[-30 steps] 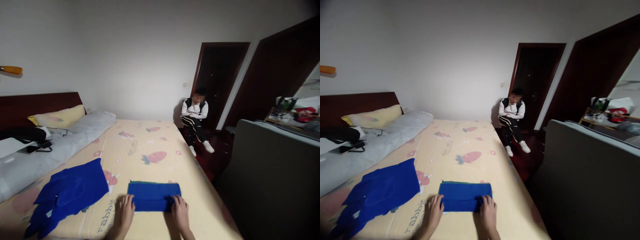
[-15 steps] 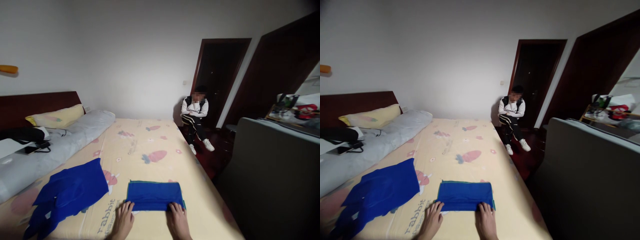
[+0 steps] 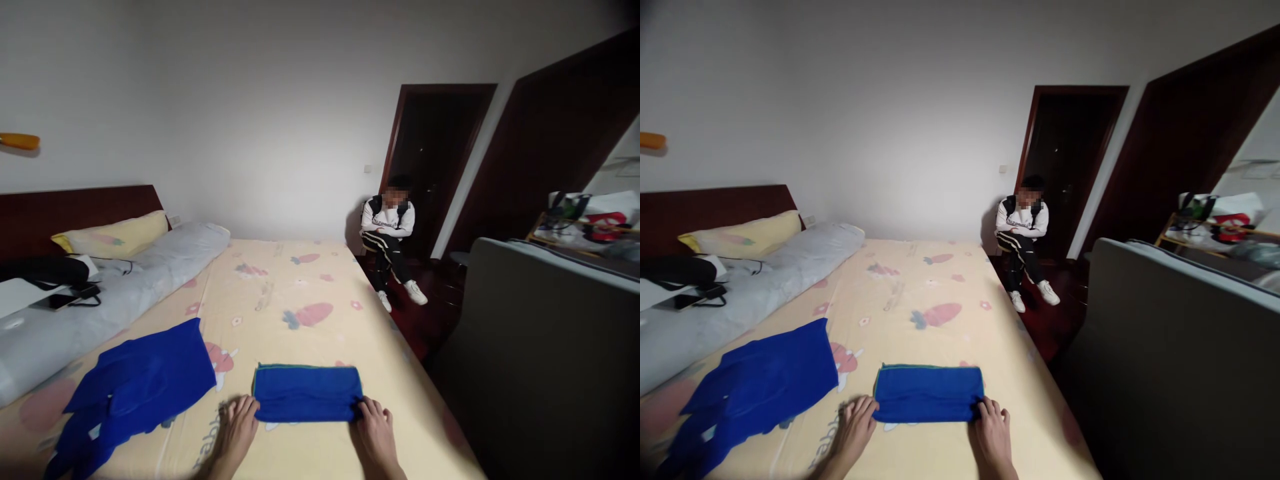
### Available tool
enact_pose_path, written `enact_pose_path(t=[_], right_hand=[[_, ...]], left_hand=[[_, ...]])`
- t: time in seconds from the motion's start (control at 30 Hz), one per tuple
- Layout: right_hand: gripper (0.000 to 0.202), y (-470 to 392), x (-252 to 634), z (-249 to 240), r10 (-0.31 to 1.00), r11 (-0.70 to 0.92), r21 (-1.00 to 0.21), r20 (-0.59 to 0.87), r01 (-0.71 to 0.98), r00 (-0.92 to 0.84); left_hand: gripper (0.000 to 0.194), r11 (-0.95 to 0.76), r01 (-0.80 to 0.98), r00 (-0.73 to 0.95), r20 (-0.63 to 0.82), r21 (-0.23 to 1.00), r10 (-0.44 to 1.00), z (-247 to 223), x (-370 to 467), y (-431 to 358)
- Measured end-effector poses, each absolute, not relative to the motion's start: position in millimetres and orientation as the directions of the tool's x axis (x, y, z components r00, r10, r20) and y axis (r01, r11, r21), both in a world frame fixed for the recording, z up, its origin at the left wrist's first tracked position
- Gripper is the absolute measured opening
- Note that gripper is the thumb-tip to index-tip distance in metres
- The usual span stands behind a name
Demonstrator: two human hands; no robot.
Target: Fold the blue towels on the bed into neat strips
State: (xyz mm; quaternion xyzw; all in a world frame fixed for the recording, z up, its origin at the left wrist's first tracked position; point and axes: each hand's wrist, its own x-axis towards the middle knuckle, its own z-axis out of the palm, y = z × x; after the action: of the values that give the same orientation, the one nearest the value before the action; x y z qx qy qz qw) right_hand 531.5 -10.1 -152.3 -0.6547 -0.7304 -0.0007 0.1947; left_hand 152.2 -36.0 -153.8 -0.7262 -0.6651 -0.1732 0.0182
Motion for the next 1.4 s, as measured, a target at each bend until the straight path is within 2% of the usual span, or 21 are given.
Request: enact_pose_path(t=[0.13,0.33,0.5,0.67,0.73,0.87,1.0,1.13,1.27,1.4], right_hand=[[0.022,-18,541,-148,0.968,0.168,-0.314,0.234,0.934,-0.095],[0.026,-22,543,-160,0.985,0.107,-0.354,0.165,0.929,-0.05],[0.026,-20,536,-168,0.983,0.089,-0.334,0.181,0.938,-0.029],[0.029,-21,531,-176,0.944,0.053,-0.29,0.326,0.956,0.047],[0.036,-20,524,-177,0.919,0.066,-0.276,0.391,0.959,0.049],[0.041,-23,487,-173,0.89,0.305,-0.274,0.423,0.912,-0.17],[0.043,-34,430,-164,0.877,0.42,-0.346,0.393,0.839,-0.277],[0.036,-45,403,-163,0.891,0.418,-0.428,0.365,0.802,-0.27],[0.035,-44,442,-179,0.882,0.423,-0.372,0.377,0.826,-0.282],[0.036,-40,508,-200,0.895,0.339,-0.297,0.394,0.893,-0.208]], left_hand=[[0.028,-0.115,0.94,0.04,0.229,0.323,0.972,-144,138,-48],[0.022,0.078,0.907,-0.132,0.103,0.413,0.986,-157,129,-56],[0.025,0.184,0.931,-0.212,0.056,0.314,0.976,-153,146,-53],[0.039,0.218,0.965,-0.247,0.222,0.145,0.943,-158,155,-52],[0.043,0.169,0.976,-0.203,0.312,0.134,0.928,-164,159,-51],[0.046,-0.047,0.98,-0.036,0.404,0.194,0.914,-174,189,-48],[0.055,-0.197,0.951,0.122,0.296,0.238,0.947,-188,244,-48],[0.06,-0.15,0.951,0.115,0.14,0.27,0.983,-203,269,-50],[0.06,-0.089,0.968,0.061,0.128,0.233,0.99,-210,231,-57],[0.061,-0.06,0.986,0.033,0.173,0.154,0.984,-208,166,-67]])
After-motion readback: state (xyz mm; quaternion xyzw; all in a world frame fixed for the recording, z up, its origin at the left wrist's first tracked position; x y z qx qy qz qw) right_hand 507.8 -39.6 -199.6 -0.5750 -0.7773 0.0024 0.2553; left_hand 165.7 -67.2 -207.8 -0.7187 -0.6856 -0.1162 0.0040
